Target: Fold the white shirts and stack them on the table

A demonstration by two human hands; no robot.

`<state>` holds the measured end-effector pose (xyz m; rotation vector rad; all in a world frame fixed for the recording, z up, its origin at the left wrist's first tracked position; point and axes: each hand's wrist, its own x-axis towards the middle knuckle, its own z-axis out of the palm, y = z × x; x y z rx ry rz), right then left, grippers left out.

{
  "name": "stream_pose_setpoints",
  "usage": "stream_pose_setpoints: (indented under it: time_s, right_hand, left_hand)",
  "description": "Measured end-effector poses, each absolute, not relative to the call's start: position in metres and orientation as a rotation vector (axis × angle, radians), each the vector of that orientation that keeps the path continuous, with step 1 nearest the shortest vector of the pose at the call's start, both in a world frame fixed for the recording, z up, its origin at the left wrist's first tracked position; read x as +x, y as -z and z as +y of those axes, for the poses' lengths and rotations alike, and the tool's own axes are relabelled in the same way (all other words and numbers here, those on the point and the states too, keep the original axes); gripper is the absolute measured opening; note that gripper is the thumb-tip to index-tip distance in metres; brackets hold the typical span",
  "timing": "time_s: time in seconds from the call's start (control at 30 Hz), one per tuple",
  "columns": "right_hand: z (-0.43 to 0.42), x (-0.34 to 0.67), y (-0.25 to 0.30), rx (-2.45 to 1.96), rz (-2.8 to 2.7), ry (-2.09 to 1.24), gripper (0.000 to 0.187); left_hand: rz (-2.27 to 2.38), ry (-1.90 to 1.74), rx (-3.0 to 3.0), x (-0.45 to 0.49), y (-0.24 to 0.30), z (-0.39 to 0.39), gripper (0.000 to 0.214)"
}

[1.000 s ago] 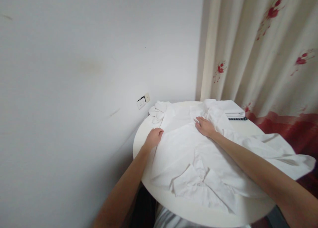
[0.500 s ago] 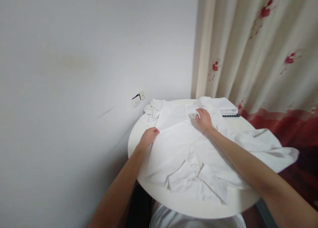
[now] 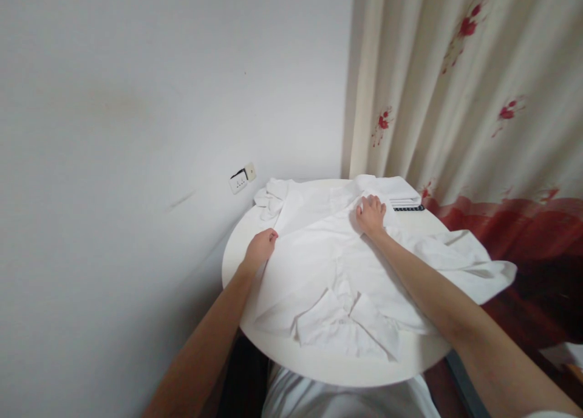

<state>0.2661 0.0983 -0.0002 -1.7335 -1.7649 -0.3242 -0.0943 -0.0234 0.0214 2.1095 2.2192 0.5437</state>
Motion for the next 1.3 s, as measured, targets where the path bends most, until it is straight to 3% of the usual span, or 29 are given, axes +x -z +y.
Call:
stream_pose_setpoints:
  time_s: [0.17,0.27,0.37,0.47,0.7,0.9,1.13,1.3]
  right_hand:
    - [0.105,0.268,0.009,-1.774,-1.824,0.301,0.057]
    - [0.107,0.268,0.011,-1.778,-1.87,0.284,0.06]
    - [0.104,0.267,0.009,-1.764,-1.952,0.306,0.062]
    - [0.096,0.26,0.003,-1.724,-1.993,0.397,0.062]
    - [0.078,0.222,0.005,-1.436,-2.429,0.13,0.062]
    - [0.08,0.224,0.01,-1.461,-2.546,-0.025,0.062]
    - [0.083,0.225,0.017,-1.43,-2.522,0.038,0.064]
    - [0.085,0.226,0.02,-1.444,-2.516,0.045,0.062]
  left_hand:
    - [2.245,-0.593,2.284,-0.08,-0.027,-0.033,0.028]
    - [1.919,-0.604,2.591,-0.061,-0.027,-0.043,0.033]
    - [1.557,-0.321,2.699,-0.045,-0.022,-0.053,0.051]
    - [1.521,-0.126,2.641,-0.038,-0.015,-0.059,0.06]
    - [1.709,-0.13,2.634,-0.047,-0.009,-0.053,0.054]
    - [1.984,-0.091,2.553,-0.067,-0.007,-0.044,0.057]
    - [1.503,-0.121,2.766,-0.075,-0.01,-0.098,0.059]
    - [1.506,-0.143,2.702,-0.082,-0.015,-0.146,0.055]
